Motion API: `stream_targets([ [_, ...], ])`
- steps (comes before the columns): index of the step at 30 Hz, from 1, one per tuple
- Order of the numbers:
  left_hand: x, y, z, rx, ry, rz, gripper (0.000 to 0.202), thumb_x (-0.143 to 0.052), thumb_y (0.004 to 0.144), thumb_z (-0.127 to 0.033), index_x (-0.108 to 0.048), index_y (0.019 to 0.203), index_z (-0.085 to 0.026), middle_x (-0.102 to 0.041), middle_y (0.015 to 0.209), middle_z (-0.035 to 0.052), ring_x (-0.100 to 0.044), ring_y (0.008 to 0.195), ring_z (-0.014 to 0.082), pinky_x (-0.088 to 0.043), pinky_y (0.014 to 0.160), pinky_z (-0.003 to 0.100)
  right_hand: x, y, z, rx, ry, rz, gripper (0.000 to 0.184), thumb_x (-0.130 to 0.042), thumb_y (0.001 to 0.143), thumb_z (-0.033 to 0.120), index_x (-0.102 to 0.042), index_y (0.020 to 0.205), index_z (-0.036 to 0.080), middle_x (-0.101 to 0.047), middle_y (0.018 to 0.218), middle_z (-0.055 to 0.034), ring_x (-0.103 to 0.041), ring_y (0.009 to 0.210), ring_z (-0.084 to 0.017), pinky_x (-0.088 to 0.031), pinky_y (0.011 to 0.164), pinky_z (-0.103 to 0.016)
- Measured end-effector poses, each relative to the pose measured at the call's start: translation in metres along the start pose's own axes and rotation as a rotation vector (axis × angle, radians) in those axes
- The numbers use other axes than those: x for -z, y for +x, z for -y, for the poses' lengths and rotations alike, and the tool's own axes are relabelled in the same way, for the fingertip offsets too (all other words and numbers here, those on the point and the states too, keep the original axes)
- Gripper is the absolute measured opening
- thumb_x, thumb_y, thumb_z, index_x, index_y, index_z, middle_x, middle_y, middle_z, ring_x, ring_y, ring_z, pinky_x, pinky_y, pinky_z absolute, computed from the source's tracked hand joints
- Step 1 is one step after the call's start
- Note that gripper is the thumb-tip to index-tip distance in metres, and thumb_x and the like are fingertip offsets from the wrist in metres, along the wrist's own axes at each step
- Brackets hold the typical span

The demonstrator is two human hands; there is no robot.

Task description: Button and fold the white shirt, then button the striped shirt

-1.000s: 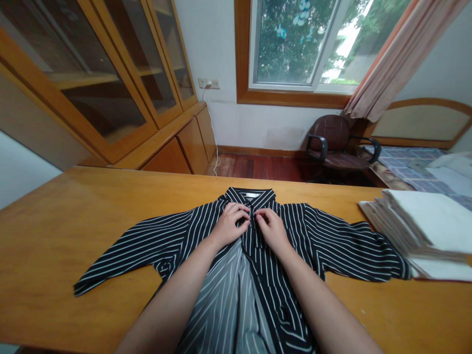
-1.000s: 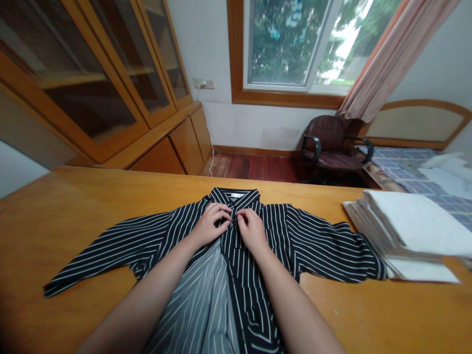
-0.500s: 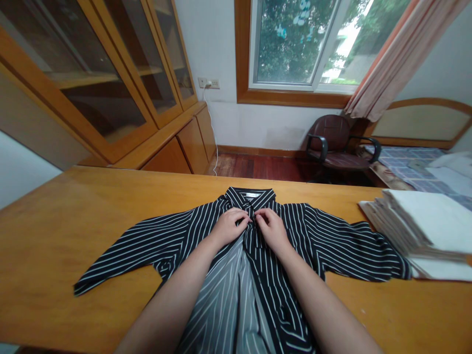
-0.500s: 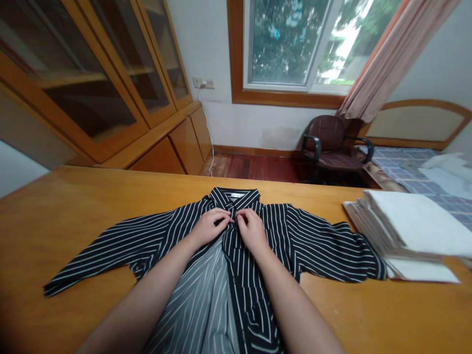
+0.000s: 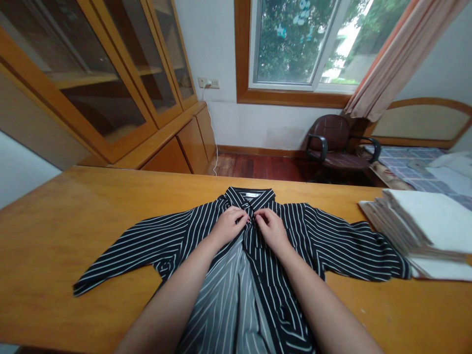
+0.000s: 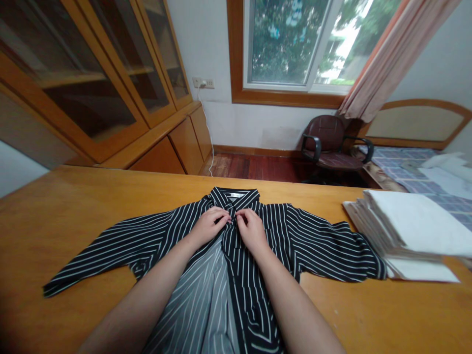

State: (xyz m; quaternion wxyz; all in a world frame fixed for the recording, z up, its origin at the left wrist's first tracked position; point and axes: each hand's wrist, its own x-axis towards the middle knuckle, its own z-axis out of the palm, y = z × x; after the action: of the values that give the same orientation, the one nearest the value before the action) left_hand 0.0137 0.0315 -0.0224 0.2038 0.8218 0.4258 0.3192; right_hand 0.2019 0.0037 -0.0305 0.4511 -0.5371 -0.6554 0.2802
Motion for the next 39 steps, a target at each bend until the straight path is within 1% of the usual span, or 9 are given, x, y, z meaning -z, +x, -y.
stream_targets([
  [5,-0.002,-0.001,0.003,-0.004,0.0,-0.016,0.024,-0.052,0.096,-0.026,-0.073,0.084,-0.021,-0.073,0.097,0.0042,-0.063,0.099,0.0201,-0.051,0.092,0.037,0.0,0.0,0.0,0.005,-0.005,0.001,0.016,-0.052,0.091,0.022,-0.068,0.093,0.022,-0.07,0.093,-0.0044,-0.065,0.088,-0.02,-0.05,0.081,-0.033],
  [13,-0.002,-0.001,0.005,-0.008,0.015,-0.034,0.02,-0.053,0.095,-0.021,-0.074,0.094,-0.02,-0.073,0.103,0.0055,-0.061,0.105,0.0213,-0.051,0.097,0.04,-0.001,0.0,0.0,-0.01,-0.019,-0.012,0.016,-0.052,0.09,0.021,-0.068,0.092,0.022,-0.069,0.093,-0.0046,-0.065,0.087,-0.02,-0.05,0.081,-0.033],
  [16,-0.002,0.0,0.007,0.005,0.005,-0.037,0.023,-0.05,0.096,-0.019,-0.073,0.097,-0.02,-0.072,0.103,0.0058,-0.061,0.106,0.0213,-0.051,0.099,0.041,0.0,0.0,-0.001,-0.016,-0.048,-0.02,0.017,-0.052,0.089,0.021,-0.068,0.092,0.021,-0.069,0.092,-0.0046,-0.065,0.087,-0.021,-0.05,0.081,-0.033],
  [19,-0.002,0.0,0.01,0.03,-0.012,-0.032,0.029,-0.045,0.095,-0.013,-0.073,0.099,-0.02,-0.071,0.105,0.0062,-0.061,0.108,0.0206,-0.05,0.1,0.041,0.0,0.0,-0.001,-0.018,-0.072,-0.03,0.017,-0.051,0.088,0.021,-0.068,0.09,0.022,-0.07,0.091,-0.0045,-0.065,0.085,-0.021,-0.05,0.08,-0.033],
  [23,-0.003,-0.001,0.013,0.058,-0.01,-0.01,0.036,-0.043,0.092,-0.008,-0.073,0.104,-0.022,-0.069,0.113,0.0066,-0.06,0.115,0.02,-0.048,0.106,0.041,0.001,0.001,-0.001,-0.03,-0.085,-0.045,0.017,-0.052,0.087,0.021,-0.068,0.089,0.022,-0.07,0.091,-0.0046,-0.066,0.085,-0.021,-0.05,0.078,-0.033],
  [28,-0.002,0.0,0.015,0.091,0.027,0.063,0.045,-0.04,0.089,-0.004,-0.07,0.117,-0.022,-0.064,0.129,0.0077,-0.055,0.128,0.02,-0.042,0.113,0.041,0.003,0.006,-0.004,-0.011,-0.119,-0.041,0.017,-0.052,0.087,0.02,-0.069,0.09,0.022,-0.07,0.09,-0.0049,-0.065,0.083,-0.021,-0.051,0.078,-0.034],
  [32,-0.001,0.001,0.014,0.073,0.1,0.134,0.055,-0.04,0.087,-0.002,-0.062,0.131,-0.024,-0.057,0.142,0.0063,-0.047,0.138,0.0195,-0.035,0.118,0.043,0.004,0.012,-0.008,0.05,-0.204,0.021,0.017,-0.053,0.088,0.017,-0.069,0.091,0.022,-0.069,0.091,-0.0048,-0.064,0.086,-0.021,-0.05,0.082,-0.036],
  [36,-0.001,0.005,0.015,0.049,0.143,0.179,0.059,-0.041,0.087,-0.003,-0.055,0.139,-0.026,-0.052,0.148,0.0052,-0.037,0.145,0.0201,-0.024,0.123,0.048,0.003,0.016,-0.011,0.13,-0.337,0.096,0.016,-0.058,0.088,0.015,-0.07,0.094,0.023,-0.067,0.091,-0.0045,-0.059,0.091,-0.023,-0.047,0.086,-0.038],
  [39,-0.002,0.008,0.017,0.042,0.153,0.204,0.058,-0.041,0.089,-0.005,-0.052,0.142,-0.026,-0.051,0.149,0.0042,-0.034,0.146,0.0189,-0.019,0.124,0.049,0.002,0.019,-0.015,0.163,-0.384,0.127,0.016,-0.06,0.089,0.016,-0.071,0.097,0.024,-0.065,0.094,-0.0051,-0.057,0.094,-0.023,-0.047,0.087,-0.038],
])
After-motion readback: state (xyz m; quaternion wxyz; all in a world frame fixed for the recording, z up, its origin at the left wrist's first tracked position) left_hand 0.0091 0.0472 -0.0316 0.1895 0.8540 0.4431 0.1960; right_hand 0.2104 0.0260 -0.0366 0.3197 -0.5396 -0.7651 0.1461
